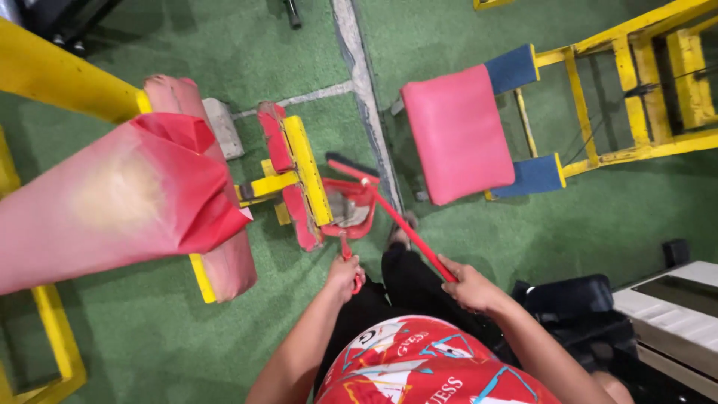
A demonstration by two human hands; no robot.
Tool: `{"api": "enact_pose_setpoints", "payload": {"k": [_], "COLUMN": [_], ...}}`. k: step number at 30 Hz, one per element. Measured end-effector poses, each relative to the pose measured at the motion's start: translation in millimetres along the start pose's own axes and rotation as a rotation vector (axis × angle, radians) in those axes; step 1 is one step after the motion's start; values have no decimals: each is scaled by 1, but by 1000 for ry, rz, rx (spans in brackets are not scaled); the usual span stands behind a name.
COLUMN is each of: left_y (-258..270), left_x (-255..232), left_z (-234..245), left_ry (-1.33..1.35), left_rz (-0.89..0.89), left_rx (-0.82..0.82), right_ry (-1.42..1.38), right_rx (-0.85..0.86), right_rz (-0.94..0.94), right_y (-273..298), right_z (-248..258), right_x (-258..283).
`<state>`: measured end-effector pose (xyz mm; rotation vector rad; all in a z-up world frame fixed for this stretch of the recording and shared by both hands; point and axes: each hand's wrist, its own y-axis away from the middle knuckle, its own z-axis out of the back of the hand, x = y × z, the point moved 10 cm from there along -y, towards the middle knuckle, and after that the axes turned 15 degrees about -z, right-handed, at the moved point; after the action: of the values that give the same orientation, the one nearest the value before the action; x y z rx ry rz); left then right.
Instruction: Sweeping the gym floor with a broom and dustpan.
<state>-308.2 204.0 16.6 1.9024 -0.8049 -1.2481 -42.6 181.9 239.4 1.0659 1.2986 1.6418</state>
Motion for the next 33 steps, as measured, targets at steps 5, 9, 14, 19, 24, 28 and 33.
{"api": "enact_pose_setpoints", "payload": {"k": [5, 9, 14, 19, 24, 28, 33], "left_y": [-21, -48, -76, -119, -135, -161, -205], "left_x": [-35, -67, -123, -174, -236, -287, -340], "left_z": [-22, -56, -106, -162, -236, -282, -330], "left_ry": [-52, 110, 34, 59, 101, -36, -11], "left_rz": [-73, -103, -166, -172, -217, -312, -258], "left_rx": [14, 45, 42, -20, 51, 94, 199], "right_ry": [-120, -127, -66, -28, -5, -48, -219], "right_rx": [-4, -20, -17, 6, -37, -49, -86], "right_rz": [7, 32, 90, 194, 210, 188, 167], "right_y": [-10, -21, -28, -45, -67, -80, -91], "right_z": [25, 75, 144, 209, 262, 296, 332], "right_x": [25, 66, 129, 183, 208, 235, 276]}}
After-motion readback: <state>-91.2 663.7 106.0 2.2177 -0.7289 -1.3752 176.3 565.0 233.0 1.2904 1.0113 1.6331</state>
